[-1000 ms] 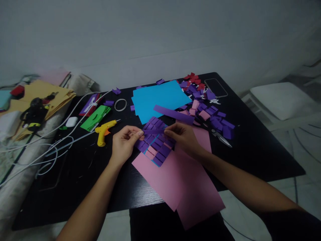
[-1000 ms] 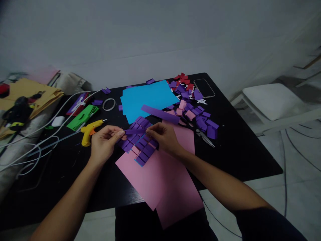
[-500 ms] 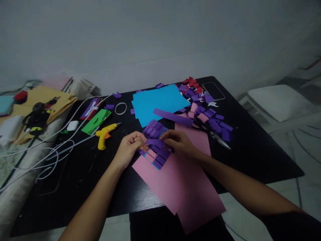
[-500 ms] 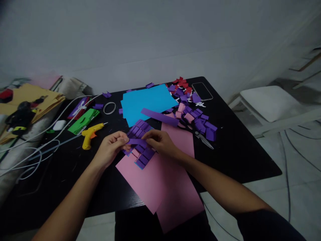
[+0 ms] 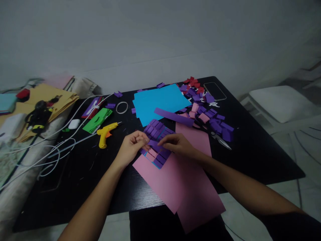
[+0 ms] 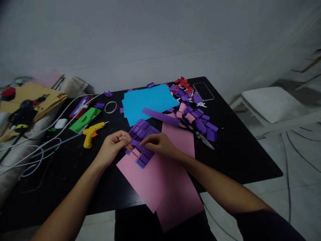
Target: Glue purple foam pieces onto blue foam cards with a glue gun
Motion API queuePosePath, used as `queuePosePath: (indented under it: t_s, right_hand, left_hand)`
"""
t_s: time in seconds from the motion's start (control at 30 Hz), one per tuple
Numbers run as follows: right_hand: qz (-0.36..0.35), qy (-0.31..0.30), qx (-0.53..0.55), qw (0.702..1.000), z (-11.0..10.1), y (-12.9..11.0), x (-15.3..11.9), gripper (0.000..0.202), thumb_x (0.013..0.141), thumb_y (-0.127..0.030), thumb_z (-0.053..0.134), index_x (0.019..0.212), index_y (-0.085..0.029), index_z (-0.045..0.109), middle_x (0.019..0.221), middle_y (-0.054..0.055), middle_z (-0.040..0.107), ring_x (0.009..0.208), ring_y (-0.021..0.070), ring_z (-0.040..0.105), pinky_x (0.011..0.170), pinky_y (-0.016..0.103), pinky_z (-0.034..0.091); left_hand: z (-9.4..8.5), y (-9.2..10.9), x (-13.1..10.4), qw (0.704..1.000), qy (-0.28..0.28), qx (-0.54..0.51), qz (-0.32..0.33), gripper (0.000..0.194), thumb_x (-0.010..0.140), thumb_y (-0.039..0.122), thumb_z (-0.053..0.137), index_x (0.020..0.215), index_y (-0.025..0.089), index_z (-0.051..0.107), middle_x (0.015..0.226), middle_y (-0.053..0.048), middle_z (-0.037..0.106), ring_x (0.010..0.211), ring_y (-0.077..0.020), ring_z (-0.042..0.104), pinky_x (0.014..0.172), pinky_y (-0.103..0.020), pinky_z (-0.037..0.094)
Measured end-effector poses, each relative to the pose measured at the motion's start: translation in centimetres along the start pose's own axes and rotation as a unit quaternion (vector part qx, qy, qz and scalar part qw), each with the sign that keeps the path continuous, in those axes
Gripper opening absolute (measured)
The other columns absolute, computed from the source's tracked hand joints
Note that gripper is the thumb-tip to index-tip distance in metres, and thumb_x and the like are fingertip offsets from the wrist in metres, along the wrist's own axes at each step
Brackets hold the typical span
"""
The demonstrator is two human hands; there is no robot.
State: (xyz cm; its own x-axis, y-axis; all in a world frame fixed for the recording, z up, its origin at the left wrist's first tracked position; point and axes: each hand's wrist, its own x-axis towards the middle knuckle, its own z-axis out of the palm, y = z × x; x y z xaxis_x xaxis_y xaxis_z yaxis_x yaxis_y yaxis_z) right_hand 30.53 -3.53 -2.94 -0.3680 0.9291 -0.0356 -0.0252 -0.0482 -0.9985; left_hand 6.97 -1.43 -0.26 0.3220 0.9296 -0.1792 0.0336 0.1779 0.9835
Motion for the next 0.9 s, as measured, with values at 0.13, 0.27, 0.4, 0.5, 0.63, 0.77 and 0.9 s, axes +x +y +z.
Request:
queuePosePath:
  t_s: [0.13,0.27,0.4,0.5,0.63,0.77,0.9]
  right_hand:
    - [-0.008,-0.040,0.033,0.999,0.5,0.1,-0.3,0.016,0.082,-0.031,0.080,0.094,-0.021,0.077,0.086,0.002,0.077,0.082,0.0184,0.072,0.077,0.031,0.055]
    - [-0.022,-0.004,0.044,0.999,0.9,0.7,-0.3,0.027,0.082,-0.036,0.086,0.099,-0.022,0.070,0.088,0.001,0.076,0.082,0.0178,0.075,0.078,0.031,0.058]
    - [-0.020,-0.006,0.058,0.998,0.8,1.1,-0.1,0.030,0.082,-0.040,0.087,0.102,-0.023,0.072,0.089,0.002,0.079,0.085,0.0197,0.078,0.084,0.035,0.061]
    - [-0.022,0.019,0.063,0.998,0.7,0.9,0.0,0.030,0.083,-0.040,0.086,0.104,-0.023,0.075,0.092,0.003,0.081,0.090,0.0210,0.079,0.089,0.037,0.061]
    - [-0.016,0.049,0.065,0.997,0.6,0.8,0.0,0.031,0.081,-0.040,0.088,0.104,-0.023,0.077,0.093,0.003,0.081,0.091,0.0211,0.079,0.090,0.037,0.062]
    - [0.001,0.046,0.085,0.995,0.6,0.9,0.0,0.032,0.076,-0.041,0.091,0.099,-0.022,0.078,0.093,0.004,0.081,0.089,0.0207,0.078,0.086,0.035,0.063]
    - [0.017,0.041,0.092,0.995,0.8,0.6,-0.1,0.032,0.075,-0.042,0.092,0.096,-0.021,0.078,0.091,0.003,0.080,0.085,0.0193,0.077,0.079,0.032,0.063]
  left_hand:
    - [0.3,0.0,-0.1,1.000,-0.018,0.015,0.017,0.027,0.079,0.035,0.090,0.086,0.015,0.074,0.064,-0.002,0.075,0.058,-0.0146,0.071,0.062,-0.024,0.056]
    - [0.9,-0.4,-0.3,0.998,-0.059,0.017,0.023,0.025,0.081,0.035,0.089,0.088,0.015,0.075,0.068,-0.003,0.076,0.061,-0.0149,0.072,0.063,-0.025,0.058]
    - [1.2,-0.9,-0.3,0.998,-0.048,0.013,0.040,0.027,0.081,0.035,0.090,0.095,0.016,0.076,0.071,-0.002,0.076,0.064,-0.0149,0.072,0.065,-0.025,0.058]
    - [1.3,-1.1,-0.2,0.998,-0.025,0.002,0.058,0.032,0.079,0.034,0.092,0.100,0.017,0.076,0.074,0.000,0.075,0.067,-0.0139,0.071,0.068,-0.026,0.058]
    - [1.5,-1.2,-0.3,0.997,-0.006,0.008,0.076,0.032,0.079,0.038,0.092,0.094,0.017,0.073,0.072,0.000,0.073,0.065,-0.0132,0.068,0.066,-0.025,0.055]
    - [1.7,-1.3,-0.4,0.997,-0.002,0.023,0.074,0.032,0.081,0.041,0.090,0.090,0.017,0.072,0.069,0.000,0.072,0.063,-0.0137,0.066,0.064,-0.026,0.053]
    - [1.8,-1.2,-0.4,0.997,0.005,0.030,0.069,0.031,0.081,0.042,0.089,0.090,0.017,0.073,0.069,0.000,0.071,0.063,-0.0141,0.066,0.065,-0.026,0.054]
